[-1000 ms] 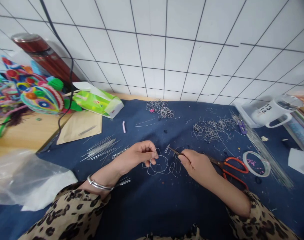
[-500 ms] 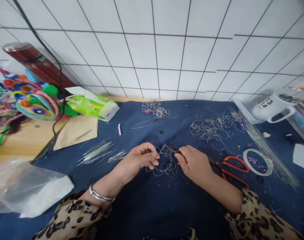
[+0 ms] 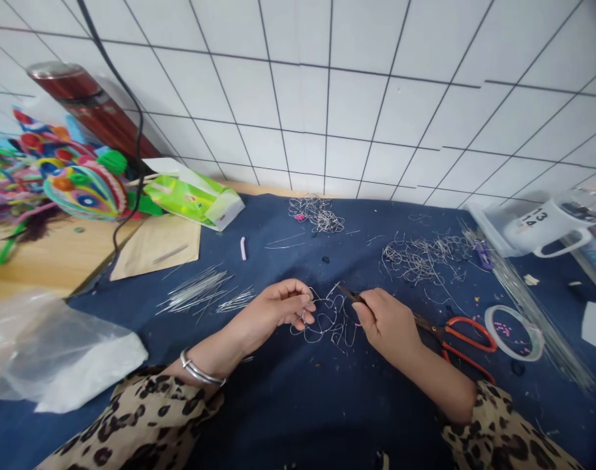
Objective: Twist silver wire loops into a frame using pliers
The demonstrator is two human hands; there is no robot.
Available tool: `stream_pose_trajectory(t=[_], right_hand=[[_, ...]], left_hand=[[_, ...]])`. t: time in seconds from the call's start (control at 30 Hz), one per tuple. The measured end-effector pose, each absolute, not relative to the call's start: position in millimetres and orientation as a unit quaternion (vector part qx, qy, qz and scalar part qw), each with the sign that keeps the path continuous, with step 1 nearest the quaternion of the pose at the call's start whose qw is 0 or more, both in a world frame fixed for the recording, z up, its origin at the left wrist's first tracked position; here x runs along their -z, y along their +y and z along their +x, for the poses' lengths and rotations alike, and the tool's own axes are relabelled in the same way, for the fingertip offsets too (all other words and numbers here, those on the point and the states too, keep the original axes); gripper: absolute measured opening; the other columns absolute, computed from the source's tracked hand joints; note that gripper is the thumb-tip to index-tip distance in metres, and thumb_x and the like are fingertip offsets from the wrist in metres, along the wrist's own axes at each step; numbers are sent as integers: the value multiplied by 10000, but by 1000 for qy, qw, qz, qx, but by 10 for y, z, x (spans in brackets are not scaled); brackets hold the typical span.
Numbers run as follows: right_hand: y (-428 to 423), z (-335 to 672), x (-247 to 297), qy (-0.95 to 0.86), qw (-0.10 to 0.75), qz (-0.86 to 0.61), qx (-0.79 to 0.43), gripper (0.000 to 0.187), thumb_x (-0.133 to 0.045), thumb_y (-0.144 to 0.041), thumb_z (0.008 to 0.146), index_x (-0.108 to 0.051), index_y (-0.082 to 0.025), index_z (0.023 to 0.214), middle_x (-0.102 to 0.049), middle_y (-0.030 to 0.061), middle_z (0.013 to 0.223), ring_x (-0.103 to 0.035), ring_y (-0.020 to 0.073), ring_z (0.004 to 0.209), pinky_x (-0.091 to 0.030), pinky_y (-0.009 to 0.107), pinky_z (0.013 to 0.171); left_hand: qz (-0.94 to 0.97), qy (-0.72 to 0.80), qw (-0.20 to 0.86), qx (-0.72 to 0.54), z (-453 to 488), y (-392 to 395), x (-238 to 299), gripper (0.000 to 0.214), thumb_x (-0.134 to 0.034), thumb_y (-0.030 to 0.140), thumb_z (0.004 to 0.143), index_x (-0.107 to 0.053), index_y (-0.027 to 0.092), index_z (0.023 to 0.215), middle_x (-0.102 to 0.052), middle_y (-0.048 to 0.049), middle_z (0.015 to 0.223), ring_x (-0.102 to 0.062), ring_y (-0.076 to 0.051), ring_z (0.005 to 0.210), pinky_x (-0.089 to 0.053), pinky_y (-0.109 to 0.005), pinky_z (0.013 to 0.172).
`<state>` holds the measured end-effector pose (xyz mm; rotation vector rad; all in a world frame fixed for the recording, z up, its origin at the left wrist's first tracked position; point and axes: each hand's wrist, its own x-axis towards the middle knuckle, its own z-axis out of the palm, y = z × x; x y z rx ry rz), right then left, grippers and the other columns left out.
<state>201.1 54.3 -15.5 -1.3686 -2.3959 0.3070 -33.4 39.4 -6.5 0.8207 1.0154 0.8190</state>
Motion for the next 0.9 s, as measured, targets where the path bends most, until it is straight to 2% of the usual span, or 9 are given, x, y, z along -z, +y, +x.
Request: stream_pose_trajectory(t=[0.3,0.5,0.67,0.9], right_hand=[[531,1996,153,-855,174,-481,-84,285,-351,-355,915,-548,-174,818,-547,33,746,-508,134,713,-349,233,655],[528,1988,153,-856,161,-484,-86,292,-345,-361,918,-543,-173,817,-538,30,739,-499,134,706,-344,234,654],[531,1986,150,-858,164,-479,-84,290,-346,-356,919,-544,-168,821,-537,31,745,-492,132,704,-342,233,649],[515,1986,119,-868,156,-471,-2,297,-368,-363,908,-578,-169,830,-525,46,739,-482,153,729,-334,254,663]], left_hand=[[389,460,709,-367,-341,384,89,206,-570,347,820,-551,144,845,-615,-46,806,-623,-140,673,-482,-237,572],[397,453,705,-375,-342,386,88,208,-561,346,826,-562,139,840,-611,-57,890,-622,-133,684,-480,-233,568],[404,452,702,-373,-353,388,92,207,-559,341,825,-566,134,830,-620,-61,871,-614,-127,672,-480,-235,567],[413,447,701,-372,-347,375,83,172,-584,303,811,-547,136,828,-621,-61,864,-617,-133,686,-477,-236,576]])
